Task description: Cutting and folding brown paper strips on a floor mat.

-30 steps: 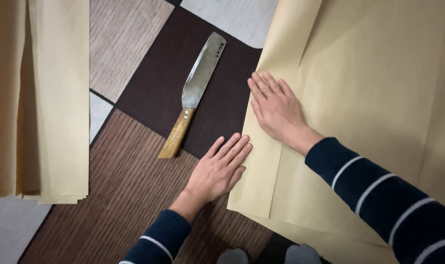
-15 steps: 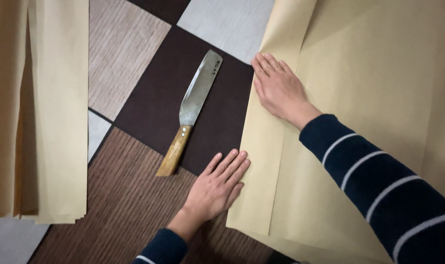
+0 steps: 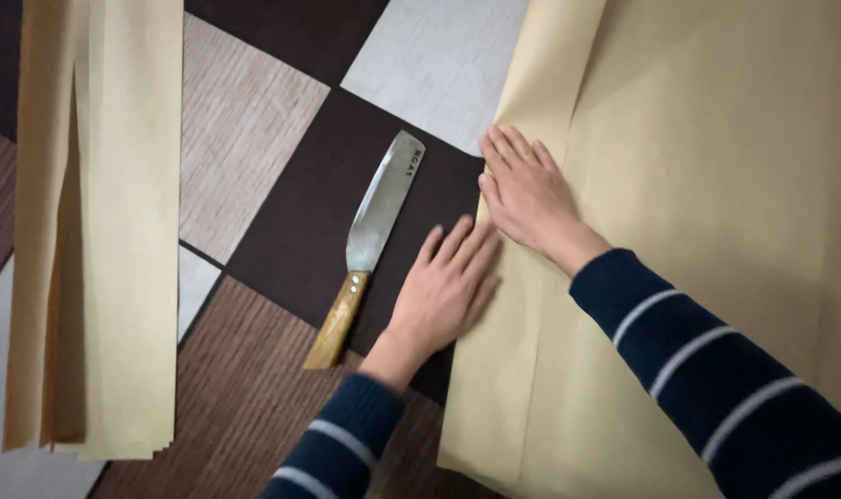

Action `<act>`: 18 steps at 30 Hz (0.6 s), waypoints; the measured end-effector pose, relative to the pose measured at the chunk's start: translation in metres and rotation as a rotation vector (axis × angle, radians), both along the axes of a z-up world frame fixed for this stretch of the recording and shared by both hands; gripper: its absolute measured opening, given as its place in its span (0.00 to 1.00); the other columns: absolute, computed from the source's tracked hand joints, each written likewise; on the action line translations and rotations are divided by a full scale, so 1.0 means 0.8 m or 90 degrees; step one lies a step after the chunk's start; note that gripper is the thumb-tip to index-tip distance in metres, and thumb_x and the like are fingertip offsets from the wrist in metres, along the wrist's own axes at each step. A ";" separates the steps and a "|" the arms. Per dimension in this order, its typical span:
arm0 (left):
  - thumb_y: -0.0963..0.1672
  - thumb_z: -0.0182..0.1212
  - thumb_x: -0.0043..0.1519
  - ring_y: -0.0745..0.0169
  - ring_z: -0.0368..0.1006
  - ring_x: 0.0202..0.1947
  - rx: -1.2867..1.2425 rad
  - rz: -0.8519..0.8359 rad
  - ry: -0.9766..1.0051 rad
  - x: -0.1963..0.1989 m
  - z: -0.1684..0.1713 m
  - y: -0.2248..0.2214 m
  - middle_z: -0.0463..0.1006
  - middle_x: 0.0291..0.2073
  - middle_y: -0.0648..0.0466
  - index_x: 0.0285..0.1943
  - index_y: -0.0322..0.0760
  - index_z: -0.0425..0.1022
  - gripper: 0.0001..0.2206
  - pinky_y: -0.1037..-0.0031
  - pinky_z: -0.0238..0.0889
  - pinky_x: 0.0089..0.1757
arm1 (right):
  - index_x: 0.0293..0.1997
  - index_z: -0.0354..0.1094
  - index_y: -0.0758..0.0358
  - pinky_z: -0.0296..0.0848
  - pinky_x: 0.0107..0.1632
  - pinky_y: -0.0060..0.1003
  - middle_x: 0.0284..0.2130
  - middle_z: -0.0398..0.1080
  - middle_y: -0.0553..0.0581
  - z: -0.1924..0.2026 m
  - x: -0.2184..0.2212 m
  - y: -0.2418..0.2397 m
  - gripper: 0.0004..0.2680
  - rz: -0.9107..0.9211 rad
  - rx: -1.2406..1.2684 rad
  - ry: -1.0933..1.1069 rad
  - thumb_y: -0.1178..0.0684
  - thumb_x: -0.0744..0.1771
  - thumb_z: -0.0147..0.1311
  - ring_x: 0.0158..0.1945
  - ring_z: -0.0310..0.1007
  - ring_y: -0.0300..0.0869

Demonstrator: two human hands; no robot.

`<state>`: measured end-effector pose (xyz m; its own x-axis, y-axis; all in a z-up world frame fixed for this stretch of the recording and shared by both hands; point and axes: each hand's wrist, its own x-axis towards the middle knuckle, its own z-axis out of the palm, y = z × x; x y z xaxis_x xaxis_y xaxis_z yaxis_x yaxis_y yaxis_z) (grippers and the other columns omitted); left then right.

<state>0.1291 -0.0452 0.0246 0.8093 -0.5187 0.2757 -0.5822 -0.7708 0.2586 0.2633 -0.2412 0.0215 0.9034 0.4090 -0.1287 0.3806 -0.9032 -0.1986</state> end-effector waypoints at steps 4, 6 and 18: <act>0.57 0.48 0.78 0.50 0.52 0.88 0.045 0.002 0.012 0.035 -0.031 0.004 0.63 0.86 0.52 0.90 0.47 0.59 0.32 0.45 0.42 0.79 | 0.87 0.56 0.60 0.47 0.82 0.65 0.85 0.53 0.62 -0.005 0.000 -0.004 0.26 -0.025 0.053 0.021 0.36 0.79 0.33 0.89 0.44 0.56; 0.55 0.47 0.79 0.52 0.53 0.87 0.000 0.010 -0.007 0.033 -0.026 0.004 0.63 0.86 0.52 0.89 0.46 0.61 0.30 0.47 0.40 0.79 | 0.84 0.61 0.65 0.56 0.79 0.64 0.82 0.60 0.66 -0.002 -0.009 -0.004 0.24 0.028 0.032 -0.102 0.42 0.78 0.41 0.85 0.55 0.60; 0.55 0.46 0.78 0.53 0.53 0.87 -0.021 0.004 0.020 0.043 -0.009 0.005 0.63 0.86 0.53 0.88 0.45 0.63 0.30 0.48 0.39 0.79 | 0.86 0.59 0.60 0.52 0.82 0.57 0.84 0.58 0.61 -0.018 0.049 -0.021 0.23 0.035 0.006 -0.144 0.43 0.78 0.40 0.86 0.54 0.55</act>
<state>0.1639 -0.0414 0.0172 0.8212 -0.5047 0.2665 -0.5684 -0.7654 0.3019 0.3028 -0.2577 0.0070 0.8847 0.4593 0.0793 0.4657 -0.8779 -0.1113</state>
